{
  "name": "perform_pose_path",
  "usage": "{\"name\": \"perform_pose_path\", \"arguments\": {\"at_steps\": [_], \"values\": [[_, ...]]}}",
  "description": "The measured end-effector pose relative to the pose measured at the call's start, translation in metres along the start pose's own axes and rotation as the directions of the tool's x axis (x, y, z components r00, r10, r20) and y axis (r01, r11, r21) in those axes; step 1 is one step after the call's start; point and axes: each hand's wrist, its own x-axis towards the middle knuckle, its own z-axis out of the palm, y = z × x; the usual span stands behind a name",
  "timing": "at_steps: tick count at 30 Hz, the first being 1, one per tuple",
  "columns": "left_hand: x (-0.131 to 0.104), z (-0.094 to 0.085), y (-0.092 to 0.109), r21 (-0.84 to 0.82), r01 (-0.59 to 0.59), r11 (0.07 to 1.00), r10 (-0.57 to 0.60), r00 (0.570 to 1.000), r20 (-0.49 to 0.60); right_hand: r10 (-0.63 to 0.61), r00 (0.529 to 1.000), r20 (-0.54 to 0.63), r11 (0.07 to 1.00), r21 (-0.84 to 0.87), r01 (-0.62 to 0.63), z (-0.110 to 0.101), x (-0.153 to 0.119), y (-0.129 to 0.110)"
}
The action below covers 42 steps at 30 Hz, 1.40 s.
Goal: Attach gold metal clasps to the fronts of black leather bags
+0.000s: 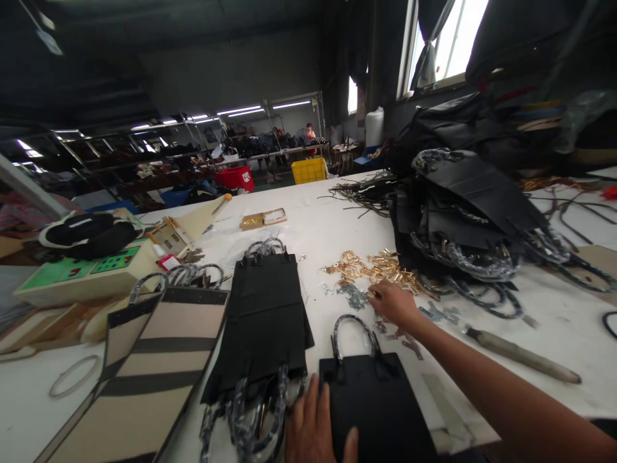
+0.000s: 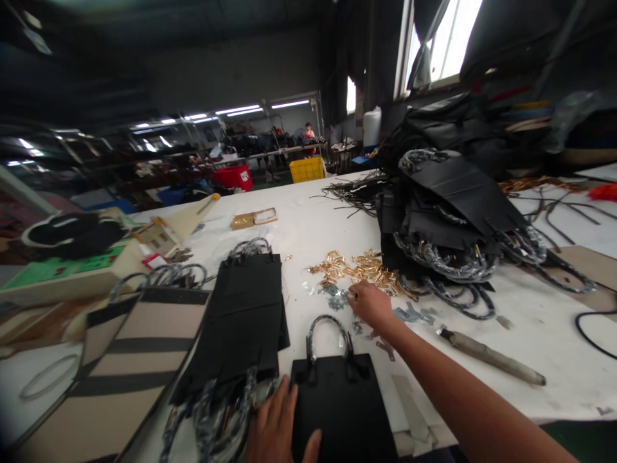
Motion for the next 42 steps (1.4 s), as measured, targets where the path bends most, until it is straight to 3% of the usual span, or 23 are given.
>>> {"name": "perform_pose_path", "arguments": {"at_steps": [6, 10, 13, 15, 17, 20, 24, 28, 31, 37, 42], "values": [[0.01, -0.012, 0.048, 0.344, 0.052, 0.937, -0.058, 0.998, 0.007, -0.039, 0.999, -0.037, 0.997, 0.058, 0.041, 0.003, -0.008, 0.006], [0.018, -0.009, 0.063, 0.321, 0.086, 0.943, -0.07, 0.996, -0.06, -0.041, 0.994, -0.098, 0.984, 0.171, 0.057, -0.008, -0.029, 0.003], [0.02, -0.005, 0.066, 0.277, 0.063, 0.959, -0.048, 0.997, -0.061, 0.001, 0.987, -0.161, 0.933, 0.354, 0.057, -0.018, -0.072, -0.011], [0.02, -0.003, 0.068, 0.294, -0.001, 0.956, 0.019, 0.998, -0.055, 0.028, 0.987, -0.158, 0.812, 0.58, 0.07, -0.018, -0.113, -0.025], [0.02, -0.002, 0.07, 0.335, -0.072, 0.939, 0.094, 0.994, -0.05, 0.02, 0.996, -0.083, 0.673, 0.738, 0.048, -0.011, -0.154, -0.038], [0.021, -0.002, 0.074, 0.344, -0.11, 0.933, 0.132, 0.99, -0.044, 0.003, 0.999, -0.047, 0.597, 0.802, 0.036, 0.007, -0.193, -0.051], [0.025, 0.002, 0.075, 0.16, -0.116, 0.98, 0.131, 0.987, -0.09, 0.023, 0.995, -0.094, 0.563, 0.824, 0.065, 0.022, -0.202, -0.054], [0.021, 0.014, 0.072, -0.076, -0.164, 0.984, 0.136, 0.949, -0.283, 0.049, 0.997, -0.067, 0.469, 0.882, 0.036, 0.022, -0.202, -0.055], [0.016, 0.02, 0.072, -0.124, -0.138, 0.983, 0.087, 0.933, -0.35, 0.043, 0.998, -0.038, 0.435, 0.9, 0.016, 0.02, -0.205, -0.056], [0.01, 0.013, 0.068, -0.326, -0.036, 0.945, -0.067, 0.951, -0.301, 0.096, 0.995, 0.03, 0.454, 0.888, -0.071, 0.021, -0.204, -0.056], [0.007, 0.008, 0.051, -0.599, 0.156, 0.785, -0.322, 0.93, -0.18, 0.084, 0.993, 0.087, 0.455, 0.883, -0.116, 0.022, -0.2, -0.061]]}}
